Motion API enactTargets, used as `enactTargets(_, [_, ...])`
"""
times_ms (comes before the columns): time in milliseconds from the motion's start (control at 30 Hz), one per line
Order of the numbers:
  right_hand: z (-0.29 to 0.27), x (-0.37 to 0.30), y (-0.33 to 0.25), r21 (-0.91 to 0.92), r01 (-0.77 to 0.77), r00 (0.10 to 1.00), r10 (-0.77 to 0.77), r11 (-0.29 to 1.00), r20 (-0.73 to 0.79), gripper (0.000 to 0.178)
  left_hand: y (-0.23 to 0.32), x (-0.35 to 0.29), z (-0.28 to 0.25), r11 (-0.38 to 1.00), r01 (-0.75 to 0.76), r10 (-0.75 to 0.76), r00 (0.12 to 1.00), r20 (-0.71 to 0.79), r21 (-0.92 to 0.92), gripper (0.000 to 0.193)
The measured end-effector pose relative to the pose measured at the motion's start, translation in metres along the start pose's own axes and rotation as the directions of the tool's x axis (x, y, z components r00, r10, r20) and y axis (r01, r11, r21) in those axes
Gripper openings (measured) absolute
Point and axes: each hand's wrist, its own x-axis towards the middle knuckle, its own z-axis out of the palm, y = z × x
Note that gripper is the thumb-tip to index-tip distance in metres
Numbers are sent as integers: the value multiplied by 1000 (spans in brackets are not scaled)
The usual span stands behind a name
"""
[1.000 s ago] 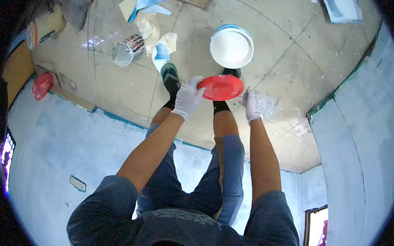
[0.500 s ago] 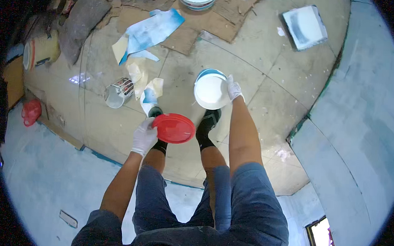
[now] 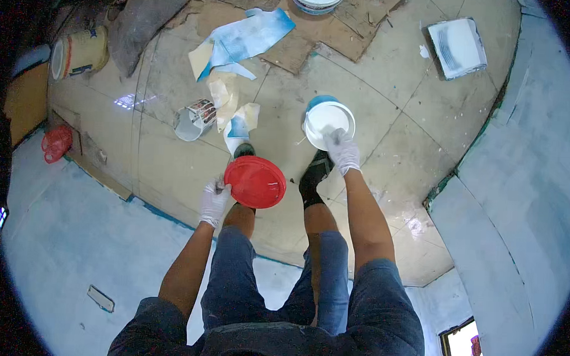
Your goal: Prepare and mix white paint in a bucket and paint tray.
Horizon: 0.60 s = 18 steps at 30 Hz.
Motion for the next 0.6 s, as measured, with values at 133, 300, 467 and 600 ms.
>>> enactTargets(133, [-1, -32, 13, -119, 92, 962, -57, 989, 269, 56, 22, -30, -7, 1000, -23, 23, 1000, 6, 12, 18])
enactTargets(300, [-48, -32, -9, -50, -50, 981, 59, 997, 185, 52, 61, -69, -29, 994, 6, 5, 994, -107, 106, 11])
enactTargets(467, [-89, -46, 2, 33, -169, 951, 154, 985, 267, 52, 109, -108, -48, 993, -26, 48, 980, -191, 117, 12])
enactTargets(600, [-132, -57, 8, 109, -171, 964, 143, 979, 225, 55, 142, -143, -51, 980, -80, 126, 958, -258, 181, 13])
